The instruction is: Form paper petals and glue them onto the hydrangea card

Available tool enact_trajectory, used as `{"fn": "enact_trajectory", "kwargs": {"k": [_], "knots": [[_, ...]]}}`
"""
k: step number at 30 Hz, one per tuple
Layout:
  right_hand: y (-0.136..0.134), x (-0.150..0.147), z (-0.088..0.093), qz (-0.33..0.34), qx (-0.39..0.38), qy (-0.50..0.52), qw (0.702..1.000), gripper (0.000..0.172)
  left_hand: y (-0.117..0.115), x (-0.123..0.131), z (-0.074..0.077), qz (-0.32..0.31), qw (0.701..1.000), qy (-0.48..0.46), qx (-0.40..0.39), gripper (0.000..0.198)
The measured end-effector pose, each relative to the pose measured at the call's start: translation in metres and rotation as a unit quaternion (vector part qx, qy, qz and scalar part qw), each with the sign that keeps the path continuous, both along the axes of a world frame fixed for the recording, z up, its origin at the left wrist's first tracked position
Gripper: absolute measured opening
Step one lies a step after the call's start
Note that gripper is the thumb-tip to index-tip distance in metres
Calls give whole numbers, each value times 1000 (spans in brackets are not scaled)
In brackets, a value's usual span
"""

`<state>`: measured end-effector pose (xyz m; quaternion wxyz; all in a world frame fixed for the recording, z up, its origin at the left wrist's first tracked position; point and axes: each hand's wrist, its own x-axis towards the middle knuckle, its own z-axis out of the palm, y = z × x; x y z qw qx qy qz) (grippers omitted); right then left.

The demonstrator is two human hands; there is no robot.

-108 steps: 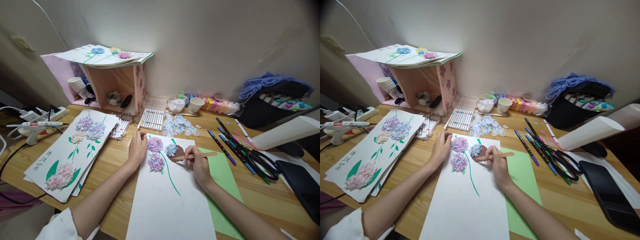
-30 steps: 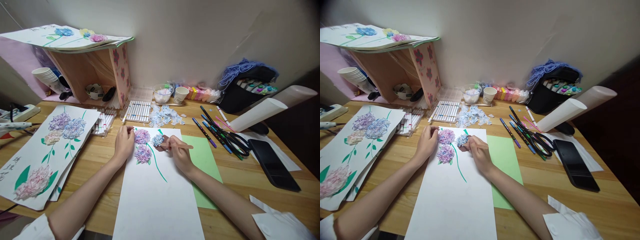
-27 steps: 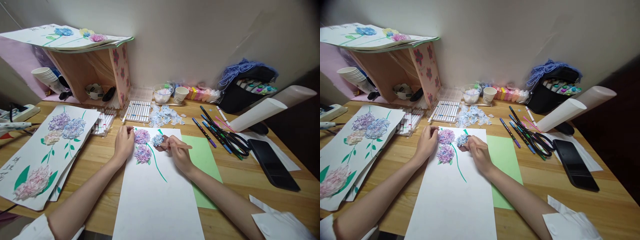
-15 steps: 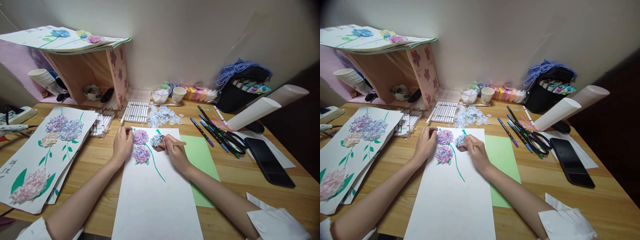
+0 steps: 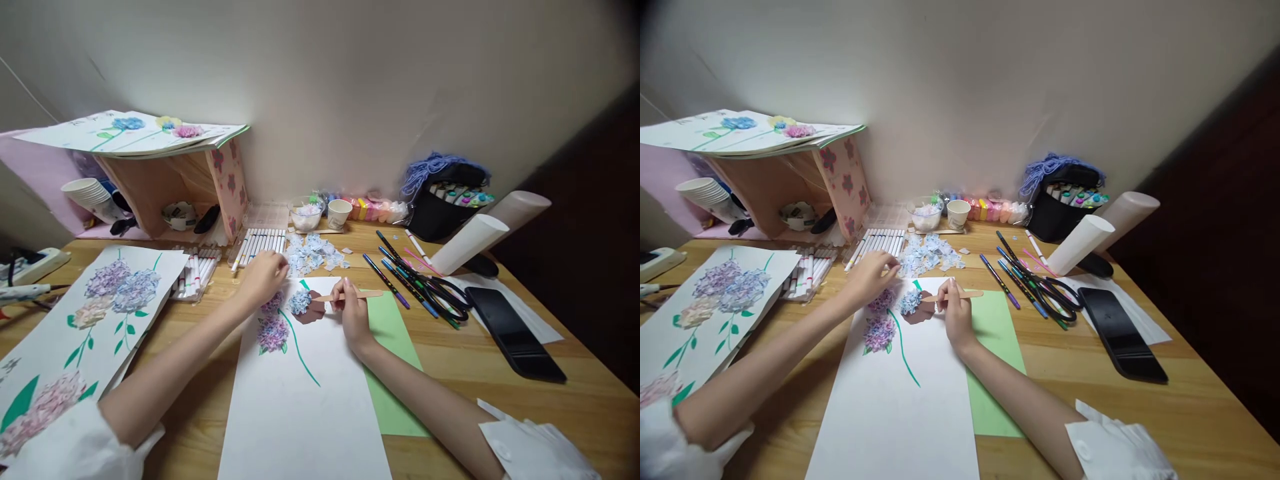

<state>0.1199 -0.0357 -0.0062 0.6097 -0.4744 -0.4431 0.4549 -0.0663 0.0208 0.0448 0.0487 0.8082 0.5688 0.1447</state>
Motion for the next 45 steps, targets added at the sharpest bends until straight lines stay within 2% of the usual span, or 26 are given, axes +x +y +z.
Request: {"fn": "enact_trajectory", "kwargs": {"k": [4, 9, 16, 26, 29, 33, 36, 38, 41, 45], "knots": [[-1, 0, 1, 7, 6, 12, 1000, 46, 30, 26, -4, -8, 999, 33, -23, 13], [-1, -1, -2, 23, 21, 13, 999, 46, 49, 34, -15, 9, 999, 32, -15, 11], [-2, 0, -3, 29, 37, 1, 999, 46, 51, 35, -22, 14, 1000, -8, -10, 9], [-3, 0, -1, 26, 25, 0, 999, 46, 51, 15, -4, 18, 988, -154, -22, 15], [-4, 0, -1, 22, 34, -5, 999, 45, 37, 8, 5, 30, 980, -195, -27, 17], [-4, 0, -1, 19, 60, -9, 998, 45, -8, -2, 12, 21, 969, -238, -57, 20], [-5, 0, -2, 26, 67, -14, 997, 45, -43, -7, 4, -21, 962, -249, -107, 18], [-6, 1, -2, 33, 70, -21, 997, 45, -58, -8, -5, -47, 964, -235, -118, 16], [-9, 1, -2, 62, 82, -34, 994, 46, -68, -8, -17, -65, 976, -186, -94, 11], [-15, 1, -2, 131, 104, -103, 981, 45, -69, -5, -20, -67, 989, -121, -50, 8]]}}
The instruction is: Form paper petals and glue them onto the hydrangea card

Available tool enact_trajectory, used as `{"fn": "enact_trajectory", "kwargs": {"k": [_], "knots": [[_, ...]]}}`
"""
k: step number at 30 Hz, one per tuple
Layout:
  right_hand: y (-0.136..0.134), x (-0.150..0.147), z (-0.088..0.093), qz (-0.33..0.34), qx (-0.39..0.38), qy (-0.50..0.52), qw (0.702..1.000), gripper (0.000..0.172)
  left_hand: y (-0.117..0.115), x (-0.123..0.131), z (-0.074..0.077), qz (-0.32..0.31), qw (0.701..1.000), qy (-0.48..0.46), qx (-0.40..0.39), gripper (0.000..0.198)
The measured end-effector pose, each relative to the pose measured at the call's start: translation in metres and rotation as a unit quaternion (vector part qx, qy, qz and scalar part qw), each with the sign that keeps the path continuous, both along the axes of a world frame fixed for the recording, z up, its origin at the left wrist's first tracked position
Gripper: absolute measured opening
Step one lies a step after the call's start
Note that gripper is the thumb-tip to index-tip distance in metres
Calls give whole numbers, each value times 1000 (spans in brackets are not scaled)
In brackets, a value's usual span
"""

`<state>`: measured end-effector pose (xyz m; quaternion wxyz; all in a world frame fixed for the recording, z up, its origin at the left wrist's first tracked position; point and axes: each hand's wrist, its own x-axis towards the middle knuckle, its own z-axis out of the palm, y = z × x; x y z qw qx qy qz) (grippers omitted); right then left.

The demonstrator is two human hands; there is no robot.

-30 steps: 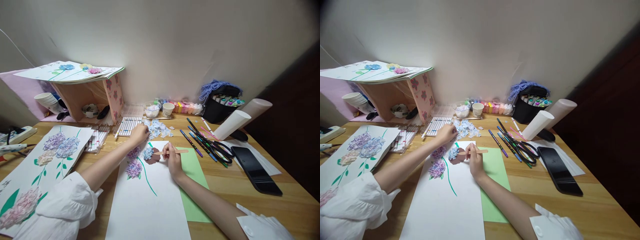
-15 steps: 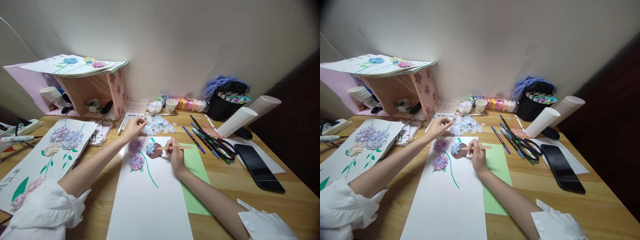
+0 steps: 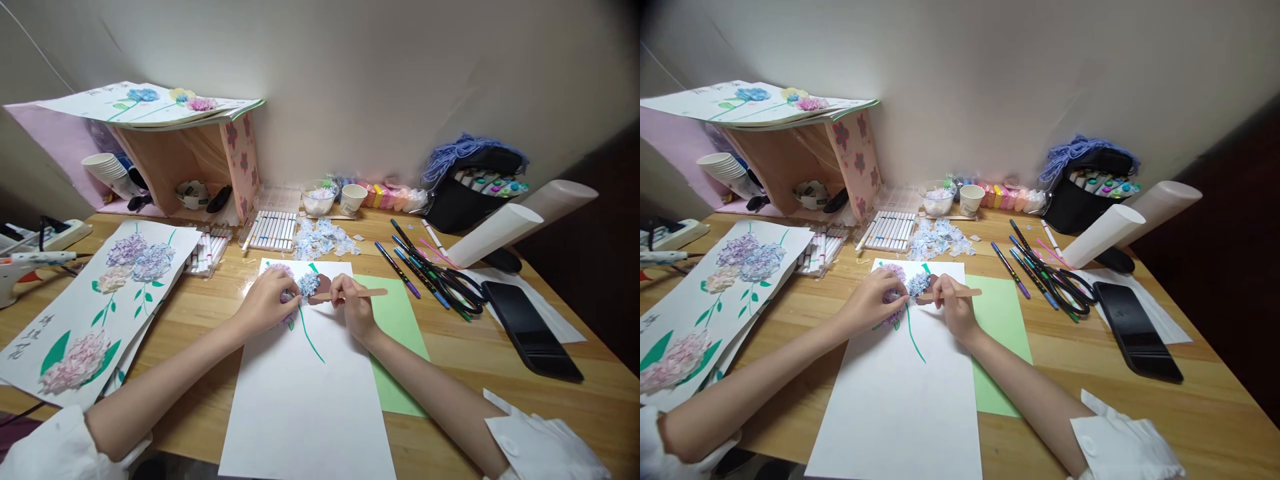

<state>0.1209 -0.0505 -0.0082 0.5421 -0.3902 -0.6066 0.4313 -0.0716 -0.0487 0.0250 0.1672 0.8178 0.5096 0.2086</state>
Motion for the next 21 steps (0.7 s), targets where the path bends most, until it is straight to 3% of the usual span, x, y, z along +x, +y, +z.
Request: {"fn": "enact_trajectory", "kwargs": {"k": [8, 14, 21], "knots": [[-5, -2, 0, 72, 175, -199, 961, 37, 0, 2, 1, -3, 997, 53, 49, 9], [-4, -4, 1, 66, 200, -245, 946, 33, 1, 3, -2, 6, 997, 57, 55, 9], [-4, -6, 2, 52, 186, -247, 949, 32, 2, 5, -2, 5, 997, 48, 58, 9]]}}
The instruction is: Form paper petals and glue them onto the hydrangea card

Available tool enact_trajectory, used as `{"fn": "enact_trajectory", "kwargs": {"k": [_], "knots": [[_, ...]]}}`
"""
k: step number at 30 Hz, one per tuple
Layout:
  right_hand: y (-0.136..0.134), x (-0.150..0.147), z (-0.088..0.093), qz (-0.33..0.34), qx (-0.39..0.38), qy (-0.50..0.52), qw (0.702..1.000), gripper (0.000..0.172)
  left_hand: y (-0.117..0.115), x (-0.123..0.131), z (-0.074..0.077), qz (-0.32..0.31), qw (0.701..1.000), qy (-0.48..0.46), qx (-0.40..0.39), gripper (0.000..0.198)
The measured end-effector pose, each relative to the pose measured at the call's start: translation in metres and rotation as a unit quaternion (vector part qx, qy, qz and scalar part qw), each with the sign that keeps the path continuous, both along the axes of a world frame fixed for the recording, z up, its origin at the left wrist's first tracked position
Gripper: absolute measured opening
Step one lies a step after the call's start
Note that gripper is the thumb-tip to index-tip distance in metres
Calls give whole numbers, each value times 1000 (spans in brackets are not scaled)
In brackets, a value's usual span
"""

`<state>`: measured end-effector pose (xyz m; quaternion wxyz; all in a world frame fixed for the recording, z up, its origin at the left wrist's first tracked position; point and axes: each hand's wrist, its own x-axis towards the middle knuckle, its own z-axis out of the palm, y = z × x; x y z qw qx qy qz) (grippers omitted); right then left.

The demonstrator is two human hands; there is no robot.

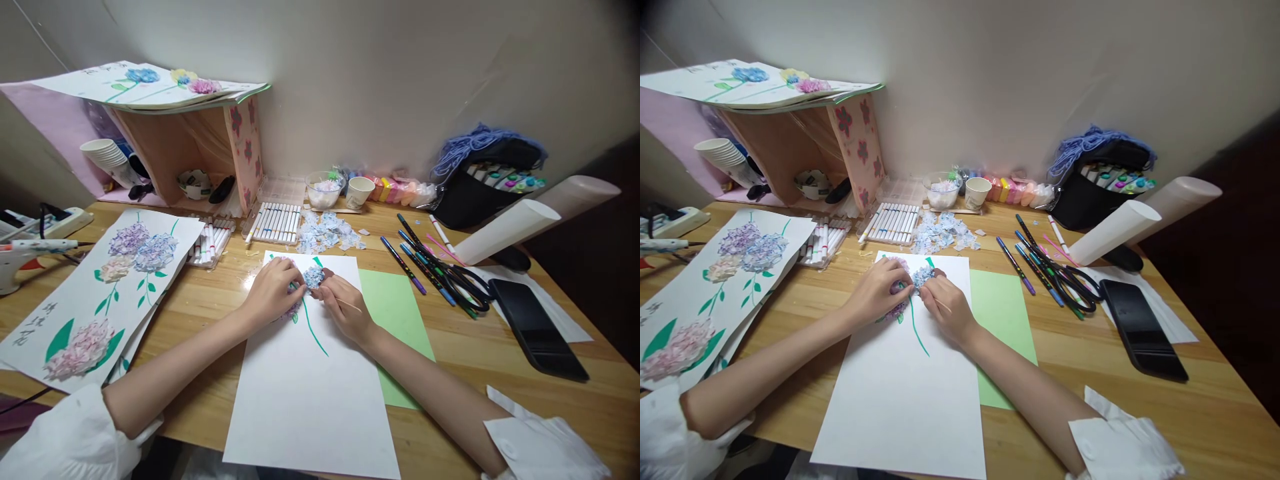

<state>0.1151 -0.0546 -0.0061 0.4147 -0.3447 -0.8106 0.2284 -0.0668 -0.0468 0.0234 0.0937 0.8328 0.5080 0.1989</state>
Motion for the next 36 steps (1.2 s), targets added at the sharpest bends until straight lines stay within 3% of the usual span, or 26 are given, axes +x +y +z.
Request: {"fn": "enact_trajectory", "kwargs": {"k": [9, 20, 25, 29, 33, 36], "knots": [[1, -2, -1, -5, -7, -12, 1000, 31, -2, -5, -1, 26, 1000, -6, -15, 10], [3, -8, 5, -47, -128, 41, 990, 36, -10, -9, 0, 43, 997, -56, -13, 10], [2, -6, 1, -47, -106, 61, 991, 37, -16, -13, 6, 63, 997, -54, 2, 11], [0, -3, -5, -51, -79, 98, 991, 39, -19, -33, 13, 169, 984, 49, 40, 16], [-1, -3, -6, -44, -52, 120, 990, 40, -25, -63, 17, 306, 920, 241, 49, 21], [-2, -3, -6, -44, -37, 122, 991, 40, -29, -77, 16, 321, 890, 323, 14, 21]]}}
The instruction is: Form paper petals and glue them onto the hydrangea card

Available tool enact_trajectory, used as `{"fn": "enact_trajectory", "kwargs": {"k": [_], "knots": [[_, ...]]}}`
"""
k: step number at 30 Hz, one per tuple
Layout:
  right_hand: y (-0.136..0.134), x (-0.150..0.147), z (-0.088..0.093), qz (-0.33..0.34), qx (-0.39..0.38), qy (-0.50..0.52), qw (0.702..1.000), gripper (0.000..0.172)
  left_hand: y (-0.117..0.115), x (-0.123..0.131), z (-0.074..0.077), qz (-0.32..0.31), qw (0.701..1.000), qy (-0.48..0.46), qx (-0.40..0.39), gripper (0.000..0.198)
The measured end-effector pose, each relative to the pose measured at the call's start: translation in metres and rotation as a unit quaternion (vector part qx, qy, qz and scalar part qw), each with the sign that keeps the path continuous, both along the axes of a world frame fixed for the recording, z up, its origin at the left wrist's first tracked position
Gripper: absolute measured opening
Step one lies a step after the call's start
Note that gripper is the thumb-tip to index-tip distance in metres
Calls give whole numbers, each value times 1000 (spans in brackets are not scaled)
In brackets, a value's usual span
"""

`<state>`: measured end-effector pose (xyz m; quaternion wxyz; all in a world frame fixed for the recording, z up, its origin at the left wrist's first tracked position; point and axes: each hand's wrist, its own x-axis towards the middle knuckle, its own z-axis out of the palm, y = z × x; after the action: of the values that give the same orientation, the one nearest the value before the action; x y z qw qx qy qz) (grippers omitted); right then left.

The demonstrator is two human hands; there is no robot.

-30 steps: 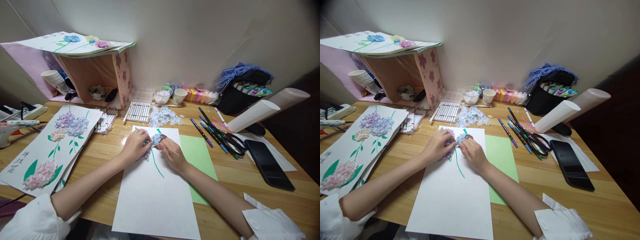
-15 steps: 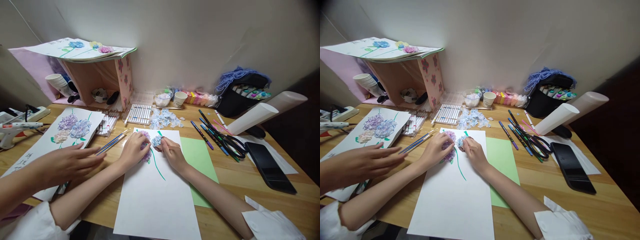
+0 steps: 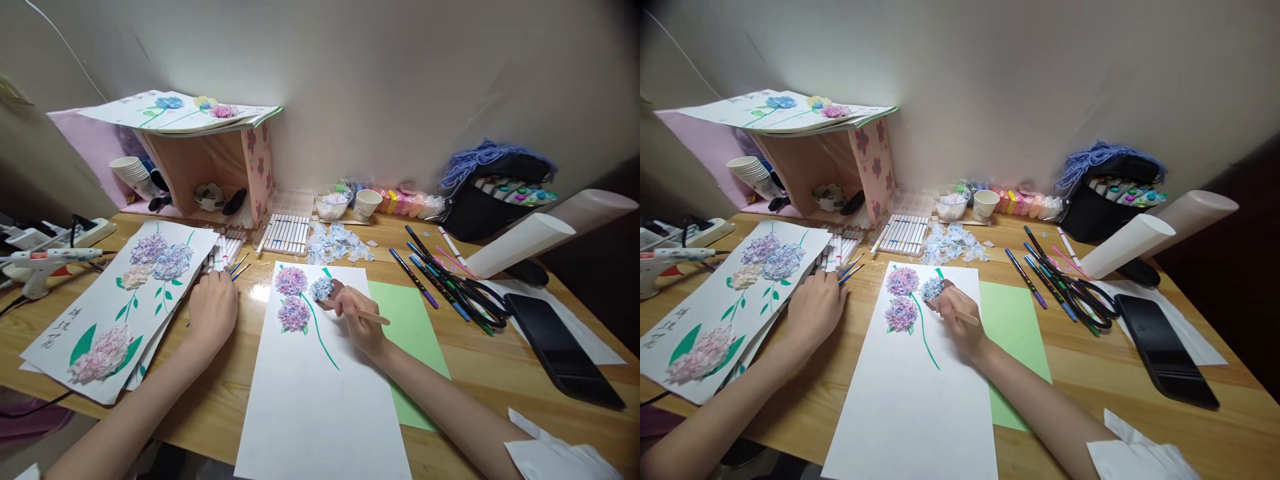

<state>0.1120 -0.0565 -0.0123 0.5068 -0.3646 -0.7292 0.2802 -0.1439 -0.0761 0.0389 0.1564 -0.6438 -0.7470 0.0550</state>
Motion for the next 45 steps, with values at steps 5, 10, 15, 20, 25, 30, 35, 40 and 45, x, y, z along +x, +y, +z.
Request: {"fn": "enact_trajectory", "kwargs": {"k": [5, 10, 15, 20, 25, 30, 35, 40, 45], "knots": [[-1, 1, -1, 9, 11, 11, 1000, 38, -1, -5, -4, 5, 999, 8, -44, 28], [0, 1, -1, 6, 11, 11, 1000, 39, 3, -7, -7, -17, 999, -9, -48, 31], [-1, 0, 1, 5, 21, 20, 1000, 39, 9, -7, -12, -25, 1000, -9, 11, 25], [-2, 1, 4, -9, 21, 24, 999, 42, 14, -8, -14, -11, 1000, -9, 9, 25], [0, 1, 3, -30, -10, 37, 999, 42, 14, -6, -15, -4, 1000, -19, 19, 23], [3, 1, 0, 15, -27, -3, 1000, 40, 13, 14, -13, -94, 988, -86, 82, 20], [3, 1, -1, 21, -24, -1, 999, 39, 26, 48, -1, -234, 950, -190, 77, 19], [2, 1, -1, 7, -4, 7, 1000, 40, 72, 69, 2, -251, 947, -197, 45, 15], [3, 1, -1, 3, 6, 20, 1000, 39, 120, 84, -2, -244, 956, -160, 16, 14]]}}
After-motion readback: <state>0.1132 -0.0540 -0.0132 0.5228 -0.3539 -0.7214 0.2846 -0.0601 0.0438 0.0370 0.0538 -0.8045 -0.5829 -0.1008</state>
